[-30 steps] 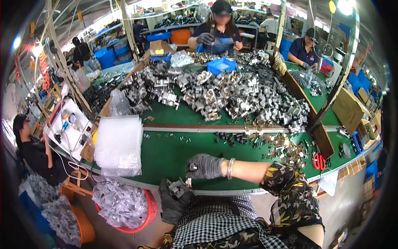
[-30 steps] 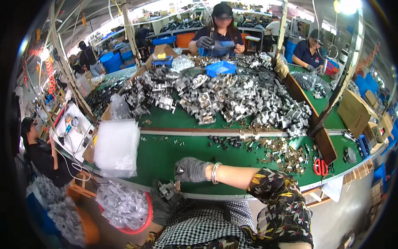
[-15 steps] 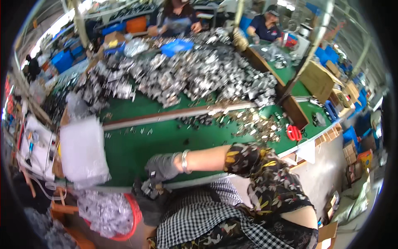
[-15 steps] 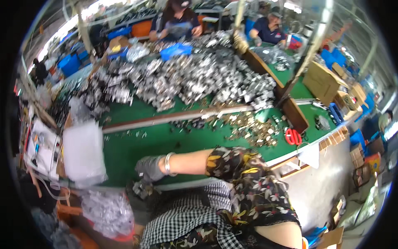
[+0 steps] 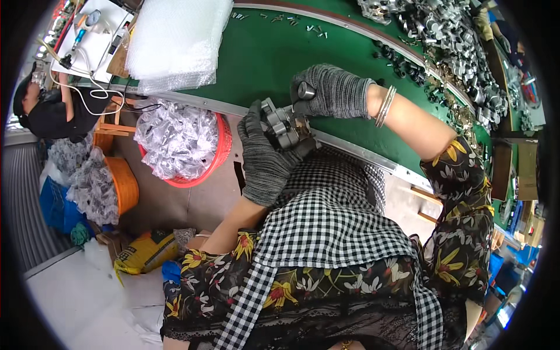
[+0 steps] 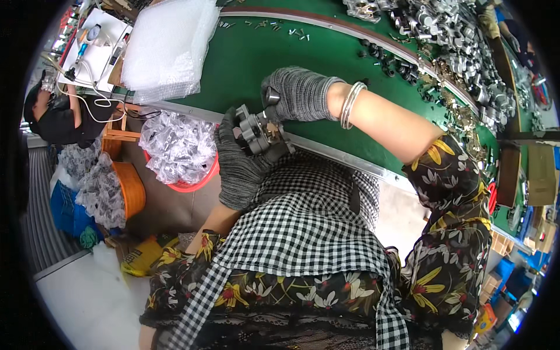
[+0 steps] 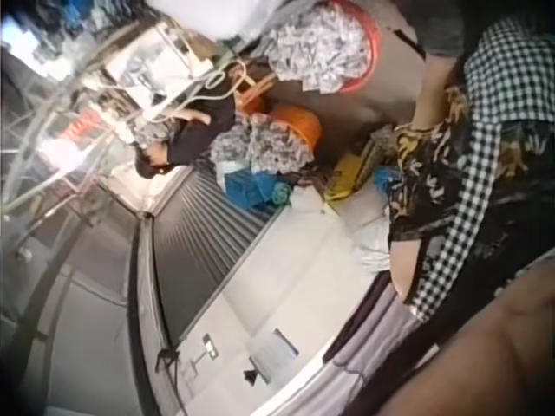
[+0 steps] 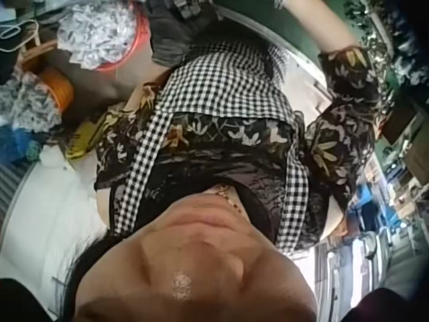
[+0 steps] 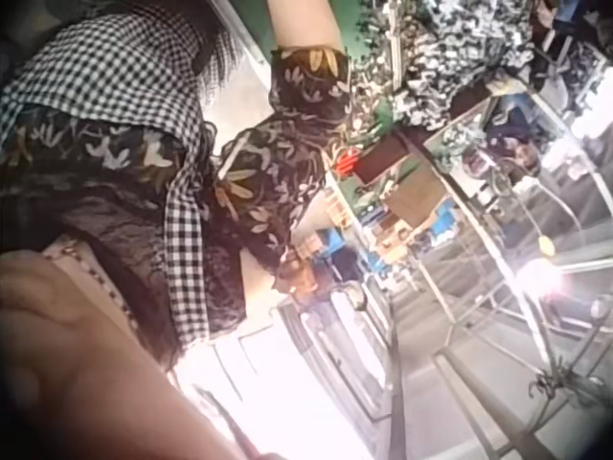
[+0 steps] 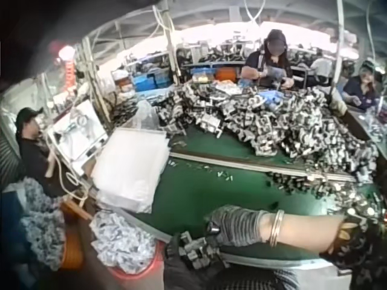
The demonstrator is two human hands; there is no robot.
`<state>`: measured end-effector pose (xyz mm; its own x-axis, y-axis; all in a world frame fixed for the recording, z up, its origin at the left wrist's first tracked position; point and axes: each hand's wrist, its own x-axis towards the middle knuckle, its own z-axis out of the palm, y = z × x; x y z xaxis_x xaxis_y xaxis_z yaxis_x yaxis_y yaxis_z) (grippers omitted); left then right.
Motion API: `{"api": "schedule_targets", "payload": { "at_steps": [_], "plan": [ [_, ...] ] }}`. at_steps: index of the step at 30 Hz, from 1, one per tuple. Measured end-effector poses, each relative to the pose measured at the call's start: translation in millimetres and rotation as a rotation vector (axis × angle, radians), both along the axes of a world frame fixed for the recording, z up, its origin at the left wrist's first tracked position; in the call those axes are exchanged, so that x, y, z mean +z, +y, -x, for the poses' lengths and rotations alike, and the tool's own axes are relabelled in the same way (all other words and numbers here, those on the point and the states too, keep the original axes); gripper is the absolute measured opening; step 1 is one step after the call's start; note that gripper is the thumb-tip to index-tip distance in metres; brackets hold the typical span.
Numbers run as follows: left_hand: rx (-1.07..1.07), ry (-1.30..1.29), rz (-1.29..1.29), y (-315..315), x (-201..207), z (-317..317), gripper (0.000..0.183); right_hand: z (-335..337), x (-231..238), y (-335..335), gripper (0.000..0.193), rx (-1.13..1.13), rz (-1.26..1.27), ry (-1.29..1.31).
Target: Assembling small metal components on a factory production line using a power tool.
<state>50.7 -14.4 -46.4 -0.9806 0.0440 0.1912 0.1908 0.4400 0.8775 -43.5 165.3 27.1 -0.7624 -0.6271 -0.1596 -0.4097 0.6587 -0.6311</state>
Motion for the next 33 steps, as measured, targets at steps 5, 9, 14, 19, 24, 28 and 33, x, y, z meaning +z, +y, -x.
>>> {"api": "schedule_targets", "payload": {
  "at_steps": [5, 9, 14, 19, 24, 28, 33],
  "plan": [
    [-0.043, 0.043, -0.089, -8, -1, -1, 0.092, -1, -5, -7, 0.015, 0.073, 0.082, 0.044],
    [-0.015, 0.107, 0.043, -8, 4, -2, 0.085, -6, -10, -12, 0.012, 0.136, 0.045, 0.224],
    [-0.089, 0.036, 0.002, -10, -3, 0, 0.082, 0, -23, -11, 0.013, 0.141, -0.022, 0.187],
    [-0.120, -0.185, -0.423, -3, 2, -4, 0.093, 0, -24, -14, 0.009, 0.115, -0.083, 0.137],
    [-0.143, -0.133, -0.355, -5, 0, 0, 0.094, 3, -20, -16, 0.008, 0.137, -0.135, 0.066],
    [-0.180, -0.091, -0.324, -8, 0, 1, 0.095, 6, -10, -25, 0.011, 0.174, -0.274, 0.049],
    [-0.198, -0.134, -0.373, -5, 2, 1, 0.096, 3, -13, -25, 0.013, 0.157, -0.282, 0.095]
  ]
}}
